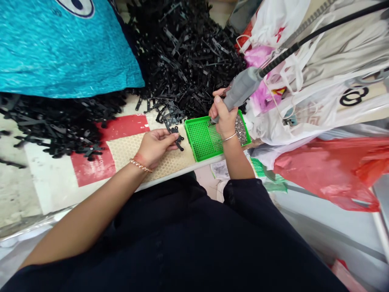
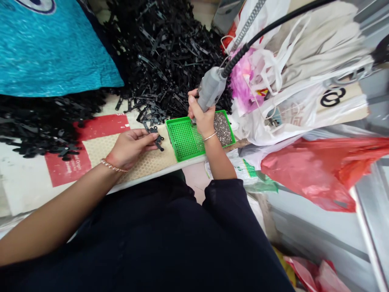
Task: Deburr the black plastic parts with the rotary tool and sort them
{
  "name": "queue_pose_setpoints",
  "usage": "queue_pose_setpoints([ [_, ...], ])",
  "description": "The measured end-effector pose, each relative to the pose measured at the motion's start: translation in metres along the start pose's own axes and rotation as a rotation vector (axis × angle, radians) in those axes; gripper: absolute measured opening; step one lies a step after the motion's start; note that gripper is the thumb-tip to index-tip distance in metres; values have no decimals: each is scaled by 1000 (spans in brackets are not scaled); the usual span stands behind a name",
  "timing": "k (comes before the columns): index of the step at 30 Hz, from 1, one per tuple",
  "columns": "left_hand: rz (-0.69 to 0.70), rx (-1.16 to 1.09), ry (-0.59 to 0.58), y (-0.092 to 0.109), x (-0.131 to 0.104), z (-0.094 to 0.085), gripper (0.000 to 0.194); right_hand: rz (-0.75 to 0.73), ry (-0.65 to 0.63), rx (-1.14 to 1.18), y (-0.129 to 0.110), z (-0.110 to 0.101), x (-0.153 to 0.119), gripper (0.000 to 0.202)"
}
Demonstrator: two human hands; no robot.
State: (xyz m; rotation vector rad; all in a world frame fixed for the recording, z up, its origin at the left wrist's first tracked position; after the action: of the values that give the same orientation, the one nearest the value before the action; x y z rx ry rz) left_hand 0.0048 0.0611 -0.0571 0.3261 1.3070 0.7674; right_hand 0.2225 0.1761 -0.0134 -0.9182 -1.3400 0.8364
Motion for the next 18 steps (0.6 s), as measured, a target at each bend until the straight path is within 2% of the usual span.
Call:
queue_pose_setpoints([
  [8, -39, 31, -36, 0, 1, 1, 27, -4, 5, -15, 1, 0, 1, 55],
  [18, -54, 60, -71, -2, 3, -1, 24, -29, 23, -13, -3, 0, 1, 53],
])
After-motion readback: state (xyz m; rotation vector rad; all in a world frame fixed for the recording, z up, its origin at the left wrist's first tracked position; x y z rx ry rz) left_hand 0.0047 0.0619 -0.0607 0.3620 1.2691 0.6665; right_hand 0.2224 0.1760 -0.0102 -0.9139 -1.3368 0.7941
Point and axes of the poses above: each hand's wrist, its own x-axis towards the middle knuckle, its own z-axis out of the palm, y = z × x, the point moved 8 cm from there along x, towards the middle knuckle, and after that the axes turned 13 degrees about -z, right-handed, at the moved point
